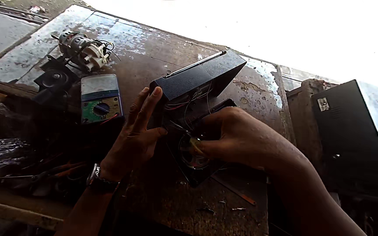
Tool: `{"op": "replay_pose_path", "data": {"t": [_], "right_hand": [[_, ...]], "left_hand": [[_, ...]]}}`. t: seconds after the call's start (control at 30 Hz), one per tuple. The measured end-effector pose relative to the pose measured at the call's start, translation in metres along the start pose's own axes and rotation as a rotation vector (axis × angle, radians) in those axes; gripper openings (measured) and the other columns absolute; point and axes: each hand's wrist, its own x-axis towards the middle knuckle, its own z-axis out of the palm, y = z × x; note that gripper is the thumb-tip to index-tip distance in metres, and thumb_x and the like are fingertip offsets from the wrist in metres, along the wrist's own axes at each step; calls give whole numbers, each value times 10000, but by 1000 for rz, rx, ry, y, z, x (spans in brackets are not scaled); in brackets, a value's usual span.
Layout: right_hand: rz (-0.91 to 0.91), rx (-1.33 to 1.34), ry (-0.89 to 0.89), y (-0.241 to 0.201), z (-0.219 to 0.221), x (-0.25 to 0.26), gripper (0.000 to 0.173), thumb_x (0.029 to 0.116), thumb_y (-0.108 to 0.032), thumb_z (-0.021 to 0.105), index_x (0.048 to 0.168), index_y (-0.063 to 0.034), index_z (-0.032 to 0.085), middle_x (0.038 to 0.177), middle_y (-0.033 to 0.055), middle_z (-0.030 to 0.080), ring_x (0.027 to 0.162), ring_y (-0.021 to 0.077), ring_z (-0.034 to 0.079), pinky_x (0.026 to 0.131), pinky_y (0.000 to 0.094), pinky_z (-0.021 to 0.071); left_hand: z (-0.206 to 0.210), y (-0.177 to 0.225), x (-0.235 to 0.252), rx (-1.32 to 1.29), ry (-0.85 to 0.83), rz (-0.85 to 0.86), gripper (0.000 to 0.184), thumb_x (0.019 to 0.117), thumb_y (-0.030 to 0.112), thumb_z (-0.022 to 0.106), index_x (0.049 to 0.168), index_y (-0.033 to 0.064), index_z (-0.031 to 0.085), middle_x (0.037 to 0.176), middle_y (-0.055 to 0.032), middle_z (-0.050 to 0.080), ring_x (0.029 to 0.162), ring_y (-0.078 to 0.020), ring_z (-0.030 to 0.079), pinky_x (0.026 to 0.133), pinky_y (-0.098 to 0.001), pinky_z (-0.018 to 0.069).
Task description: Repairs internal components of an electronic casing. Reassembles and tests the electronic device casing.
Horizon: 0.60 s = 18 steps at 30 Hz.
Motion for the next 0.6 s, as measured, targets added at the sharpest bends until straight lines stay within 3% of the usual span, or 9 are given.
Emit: {"op": "replay_pose_path", "data": {"t": [0.23, 0.47, 0.6], "right_hand": [[43, 18, -46, 1, 7, 22, 195, 828, -494, 722, 813, -311, 787, 650, -123, 675, 562, 21, 622, 475, 319, 529], [11, 56, -73, 7, 7, 30, 171, 834, -420, 737, 775, -264, 770, 646, -95, 676, 595, 41, 645, 503, 330, 548], [8, 99, -85, 7, 6, 30, 143, 850, -377, 746, 801, -247, 778, 634, -72, 672, 541, 55, 621, 450, 313, 520]], "left_hand": [[6, -2, -1, -13, 49, 7, 107, 873, 50, 731, 834, 133, 784, 1679, -170, 248, 1576, -387, 98, 1270, -585, 218], [4, -3, -1, -60, 63, 22, 121, 871, 46, 728, 840, 137, 800, 1660, -171, 297, 1568, -388, 142, 1270, -582, 229], [4, -3, -1, -62, 73, 25, 115, 870, 46, 729, 848, 134, 798, 1658, -175, 299, 1568, -390, 144, 1270, -583, 234]]}}
